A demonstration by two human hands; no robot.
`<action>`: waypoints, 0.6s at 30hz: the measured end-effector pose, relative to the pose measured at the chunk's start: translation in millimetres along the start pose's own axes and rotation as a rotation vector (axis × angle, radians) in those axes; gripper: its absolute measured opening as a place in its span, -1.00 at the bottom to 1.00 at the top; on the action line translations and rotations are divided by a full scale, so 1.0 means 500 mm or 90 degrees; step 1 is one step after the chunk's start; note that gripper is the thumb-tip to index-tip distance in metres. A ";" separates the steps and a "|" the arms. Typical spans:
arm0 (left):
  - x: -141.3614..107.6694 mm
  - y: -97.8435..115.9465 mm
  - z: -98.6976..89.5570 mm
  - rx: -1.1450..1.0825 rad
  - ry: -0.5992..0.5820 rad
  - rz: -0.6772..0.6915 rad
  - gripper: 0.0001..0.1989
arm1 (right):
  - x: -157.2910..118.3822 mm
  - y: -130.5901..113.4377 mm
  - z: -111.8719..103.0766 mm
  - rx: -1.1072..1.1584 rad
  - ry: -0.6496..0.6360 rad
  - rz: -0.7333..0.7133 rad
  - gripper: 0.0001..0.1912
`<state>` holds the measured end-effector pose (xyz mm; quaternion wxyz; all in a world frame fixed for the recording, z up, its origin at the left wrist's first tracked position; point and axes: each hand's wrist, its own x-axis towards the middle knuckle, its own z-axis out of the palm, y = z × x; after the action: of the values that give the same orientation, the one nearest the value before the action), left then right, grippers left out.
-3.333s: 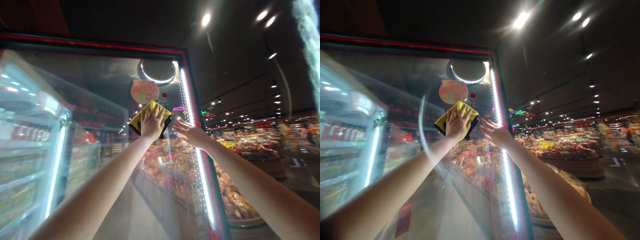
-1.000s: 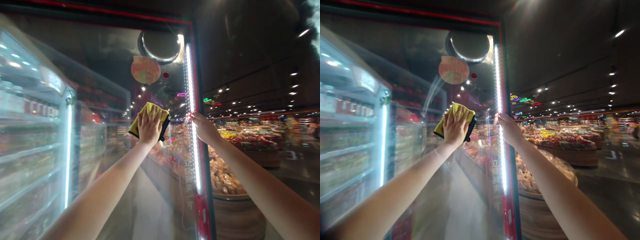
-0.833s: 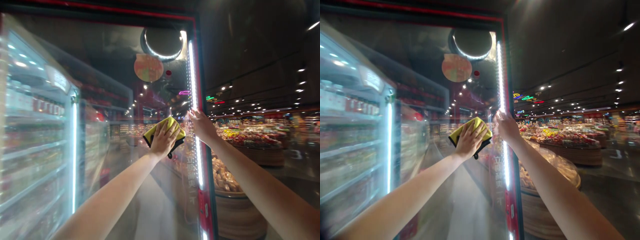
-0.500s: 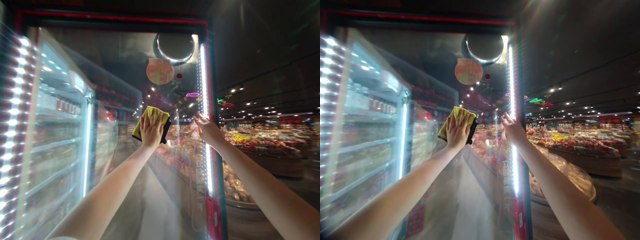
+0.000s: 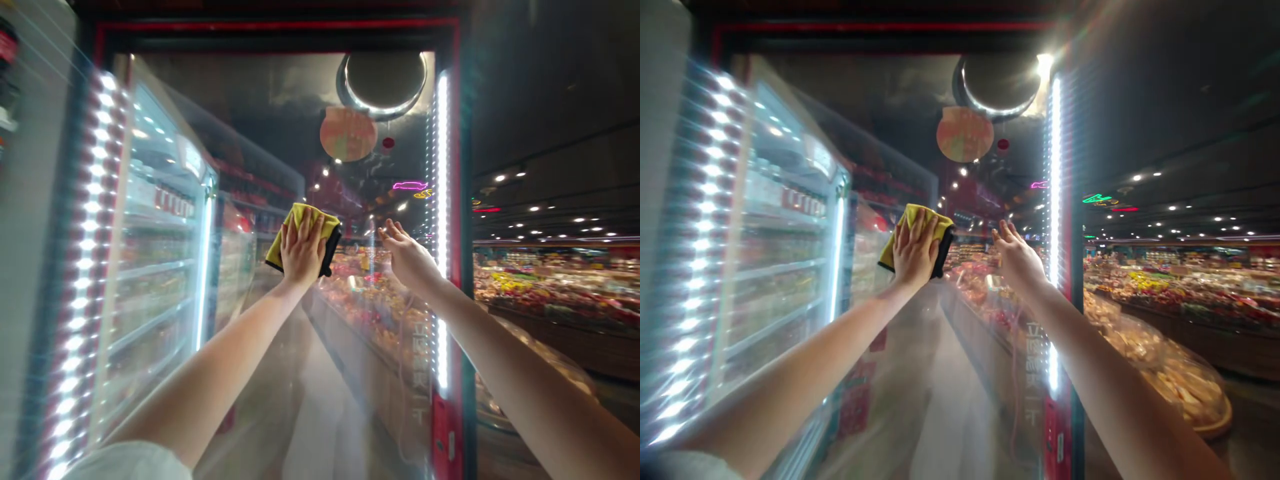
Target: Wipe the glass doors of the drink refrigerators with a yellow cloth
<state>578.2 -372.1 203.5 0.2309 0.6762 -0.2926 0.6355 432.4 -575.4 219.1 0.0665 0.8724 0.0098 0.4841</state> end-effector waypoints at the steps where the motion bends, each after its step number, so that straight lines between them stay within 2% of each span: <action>1: -0.031 0.002 -0.002 0.000 -0.013 0.026 -0.46 | -0.002 0.002 0.003 0.001 -0.001 -0.002 -0.24; 4: -0.097 0.026 -0.001 -0.005 -0.085 0.172 -0.44 | -0.006 -0.003 0.013 -0.012 0.004 0.008 -0.26; 5: -0.099 0.032 0.000 -0.006 -0.104 0.210 -0.42 | -0.006 -0.006 0.015 -0.018 0.008 0.010 -0.28; 7: -0.073 0.032 0.002 -0.007 -0.124 0.247 -0.42 | -0.006 -0.009 0.018 -0.030 0.017 0.003 -0.31; 9: -0.024 0.009 -0.001 -0.003 -0.117 0.218 -0.45 | -0.007 -0.004 0.020 -0.036 0.030 -0.015 -0.29; 12: 0.022 -0.048 -0.015 0.002 -0.067 0.074 -0.47 | -0.012 0.008 0.022 -0.042 0.058 -0.036 -0.20; 14: 0.002 -0.080 -0.023 0.004 -0.026 -0.019 -0.46 | -0.017 0.006 0.025 -0.050 0.071 -0.033 -0.17; 15: -0.021 -0.089 -0.027 0.004 -0.016 -0.038 -0.45 | -0.019 -0.002 0.027 -0.058 0.073 -0.028 -0.19; 16: -0.049 -0.094 -0.029 0.003 -0.017 -0.033 -0.45 | -0.020 -0.016 0.030 -0.067 0.071 -0.025 -0.22; 18: -0.104 -0.095 -0.033 -0.001 -0.050 0.039 -0.46 | -0.019 -0.059 0.038 -0.085 0.059 -0.035 -0.32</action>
<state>597.9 -321.4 156.1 0.2003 0.6908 -0.3228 0.6152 444.7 -548.7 197.6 0.1371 0.8420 0.0047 0.5217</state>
